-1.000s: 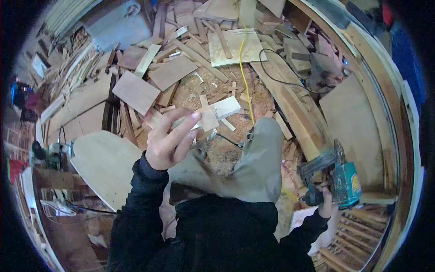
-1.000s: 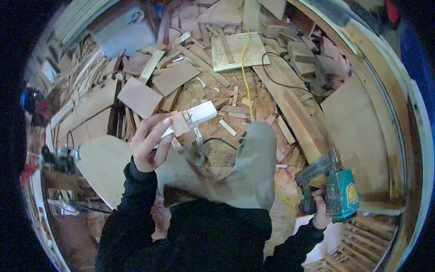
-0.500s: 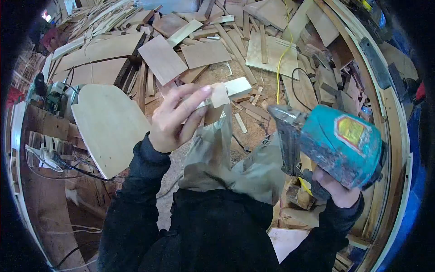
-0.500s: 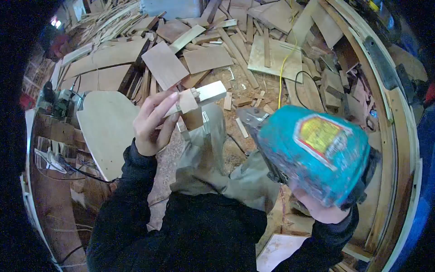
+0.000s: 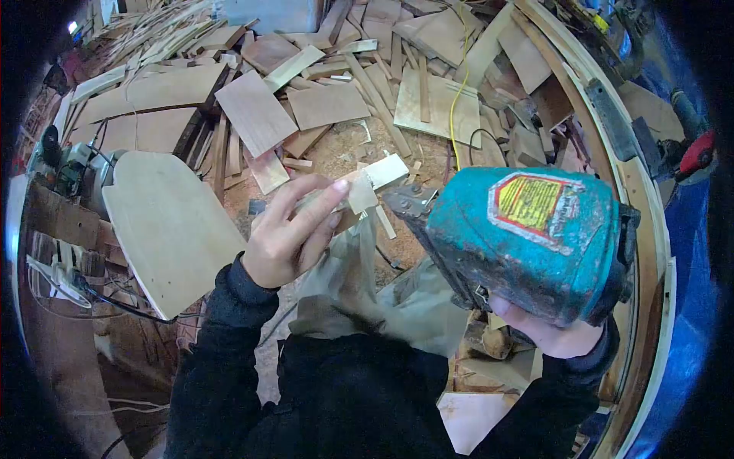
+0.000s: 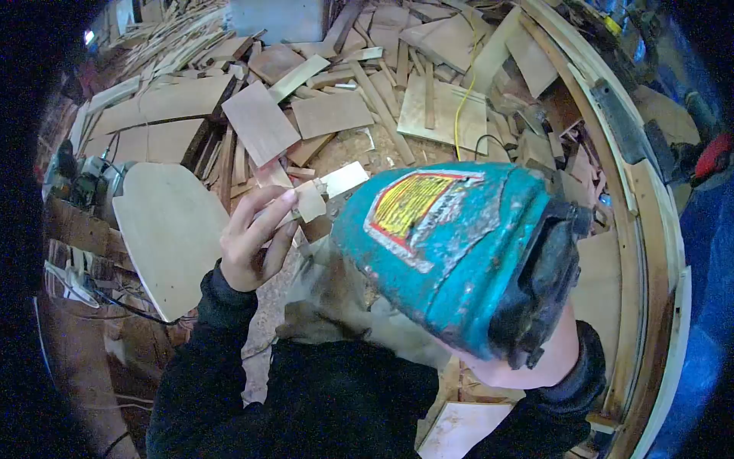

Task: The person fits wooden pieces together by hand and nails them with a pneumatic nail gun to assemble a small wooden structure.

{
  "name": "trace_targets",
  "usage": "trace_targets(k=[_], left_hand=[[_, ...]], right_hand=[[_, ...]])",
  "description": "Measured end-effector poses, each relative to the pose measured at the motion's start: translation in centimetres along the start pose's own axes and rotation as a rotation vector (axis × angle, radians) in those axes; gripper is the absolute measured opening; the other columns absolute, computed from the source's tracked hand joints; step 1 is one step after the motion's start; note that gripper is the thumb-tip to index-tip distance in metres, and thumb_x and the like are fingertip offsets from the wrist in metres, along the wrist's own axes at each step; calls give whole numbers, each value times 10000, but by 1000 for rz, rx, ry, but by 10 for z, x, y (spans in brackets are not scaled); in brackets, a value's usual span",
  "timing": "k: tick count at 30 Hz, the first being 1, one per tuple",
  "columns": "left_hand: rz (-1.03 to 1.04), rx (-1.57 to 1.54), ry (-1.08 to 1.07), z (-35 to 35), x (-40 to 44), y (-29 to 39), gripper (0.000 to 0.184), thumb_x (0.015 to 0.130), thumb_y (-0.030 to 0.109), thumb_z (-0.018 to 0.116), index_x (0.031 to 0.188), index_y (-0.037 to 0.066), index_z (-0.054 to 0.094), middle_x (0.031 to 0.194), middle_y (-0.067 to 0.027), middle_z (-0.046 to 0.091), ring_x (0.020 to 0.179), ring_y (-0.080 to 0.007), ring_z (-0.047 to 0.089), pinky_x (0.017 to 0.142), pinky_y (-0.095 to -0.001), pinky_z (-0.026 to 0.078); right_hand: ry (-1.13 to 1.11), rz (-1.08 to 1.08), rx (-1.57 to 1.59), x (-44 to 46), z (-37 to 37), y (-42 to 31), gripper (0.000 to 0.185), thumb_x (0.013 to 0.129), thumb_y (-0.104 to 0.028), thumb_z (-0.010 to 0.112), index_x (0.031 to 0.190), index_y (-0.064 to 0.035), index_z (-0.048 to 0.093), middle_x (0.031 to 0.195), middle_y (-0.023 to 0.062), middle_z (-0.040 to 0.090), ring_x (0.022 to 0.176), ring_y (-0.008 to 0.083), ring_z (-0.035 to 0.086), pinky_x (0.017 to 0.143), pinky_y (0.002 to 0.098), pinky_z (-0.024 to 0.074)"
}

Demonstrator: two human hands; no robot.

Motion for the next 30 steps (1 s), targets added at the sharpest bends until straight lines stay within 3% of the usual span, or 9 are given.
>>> trace_targets(k=[3, 6, 9, 16, 22, 30], left_hand=[[4, 10, 27, 1, -3, -3, 437, 739, -32, 646, 1164, 40, 573, 1005, -168, 571, 817, -268, 610, 667, -322, 518], [-10, -13, 34, 0, -3, -2, 476, 725, -11, 668, 1182, 86, 577, 1007, -135, 568, 786, -251, 609, 641, -330, 514], [-14, -26, 27, -1, 1, 0, 495, 719, -16, 670, 1192, 91, 571, 1012, -136, 566, 786, -254, 608, 633, -337, 515], [-2, -13, 5, -3, 2, 1, 533, 708, -28, 661, 1213, 104, 555, 1033, -140, 560, 821, -274, 614, 641, -343, 522], [0, -11, -3, -3, 1, -1, 535, 705, -32, 654, 1212, 105, 555, 1041, -138, 556, 832, -280, 615, 656, -349, 528], [-13, -36, 5, 1, 2, -2, 513, 715, -17, 662, 1202, 111, 565, 1036, -138, 558, 838, -279, 609, 665, -348, 521]], right_hand=[[-12, -229, -184, 3, -1, -12, 407, 752, -75, 731, 1127, -34, 579, 1087, 75, 619, 973, 192, 586, 873, 329, 446], [-30, -201, -185, 7, 0, -19, 374, 760, -77, 724, 1109, -39, 597, 1077, 78, 626, 972, 191, 587, 876, 332, 442], [-14, -236, -102, 13, 4, -21, 371, 700, -167, 703, 1059, -121, 621, 1114, 80, 593, 1051, 285, 537, 950, 401, 374], [-31, -72, -112, 21, 3, -23, 382, 669, -153, 728, 1033, -101, 625, 1060, 94, 608, 1009, 294, 559, 919, 397, 402], [-43, -244, -261, 24, 0, -22, 367, 678, -171, 719, 1027, -104, 628, 1051, 102, 611, 1003, 311, 559, 912, 408, 406], [-31, -167, -167, 22, -3, -23, 413, 648, -161, 714, 1040, -77, 616, 1067, 111, 603, 989, 314, 563, 915, 395, 401]])
Point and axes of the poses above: each hand's wrist, its own x-axis towards the middle knuckle, its own z-axis out of the palm, y = z × x, the point moved 2 cm from there along x, towards the middle knuckle
